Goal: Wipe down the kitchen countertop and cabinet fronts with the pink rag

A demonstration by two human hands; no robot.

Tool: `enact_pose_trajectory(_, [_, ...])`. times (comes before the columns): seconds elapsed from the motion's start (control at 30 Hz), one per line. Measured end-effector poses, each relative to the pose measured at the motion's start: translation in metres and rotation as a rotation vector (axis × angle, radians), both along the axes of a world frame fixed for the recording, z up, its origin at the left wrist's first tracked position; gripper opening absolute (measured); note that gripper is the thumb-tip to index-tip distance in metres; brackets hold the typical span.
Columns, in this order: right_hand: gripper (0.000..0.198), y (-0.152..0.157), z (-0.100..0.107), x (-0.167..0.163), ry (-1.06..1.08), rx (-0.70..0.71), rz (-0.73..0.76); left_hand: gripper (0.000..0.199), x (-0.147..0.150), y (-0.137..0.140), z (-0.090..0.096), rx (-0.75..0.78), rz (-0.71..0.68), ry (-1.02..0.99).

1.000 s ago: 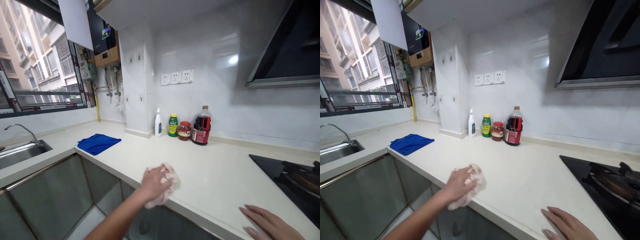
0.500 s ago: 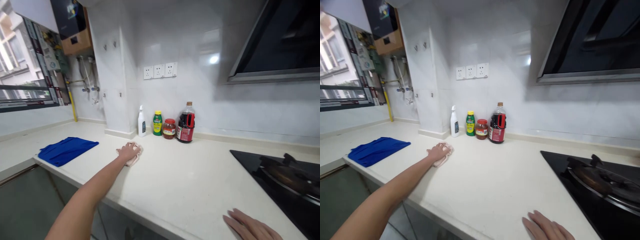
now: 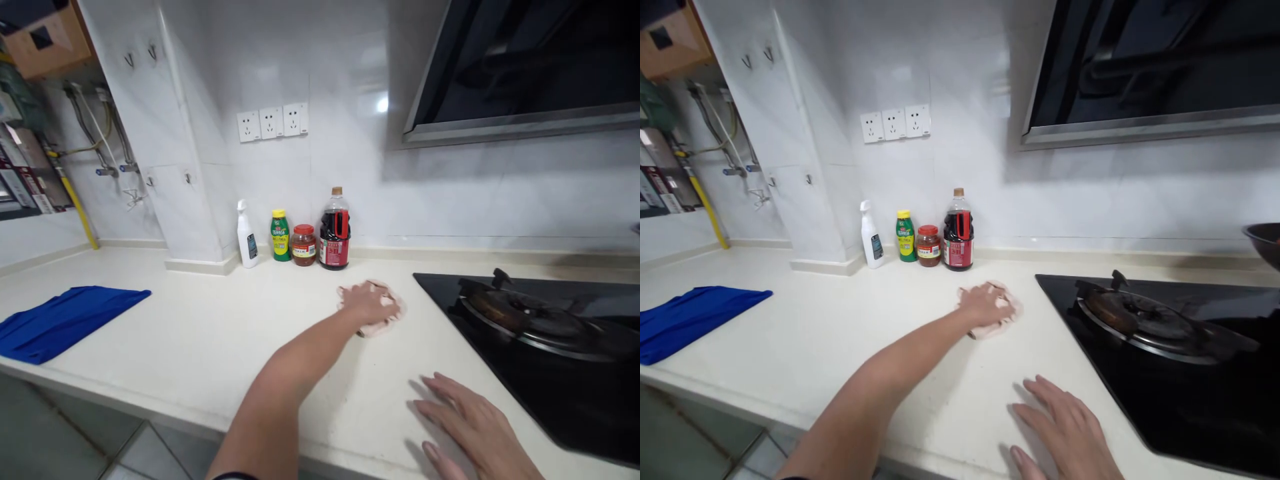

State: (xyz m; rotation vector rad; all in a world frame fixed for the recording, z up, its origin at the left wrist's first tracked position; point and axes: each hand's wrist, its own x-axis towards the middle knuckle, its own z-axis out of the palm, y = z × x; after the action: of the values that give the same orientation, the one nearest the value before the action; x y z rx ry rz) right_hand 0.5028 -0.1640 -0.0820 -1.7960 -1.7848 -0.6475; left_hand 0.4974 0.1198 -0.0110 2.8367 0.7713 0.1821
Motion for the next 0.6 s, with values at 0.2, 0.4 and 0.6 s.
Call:
enact_pose_trajectory(0.2, [0.036,0.003,-0.007,0.000,0.069,0.123,-0.078,0.073,-0.030,-0.073,-0.008,-0.051,-0.327,-0.008])
enact_pose_trajectory(0.4, [0.030,0.002,-0.007,-0.007,-0.029,0.097,-0.047,0.063,-0.154,-0.043,-0.014,-0.027,-0.227,-0.139])
enact_pose_trajectory(0.6, [0.031,0.001,-0.003,-0.010,-0.097,0.014,0.002,0.054,-0.262,0.050,0.004,0.074,0.237,-0.066])
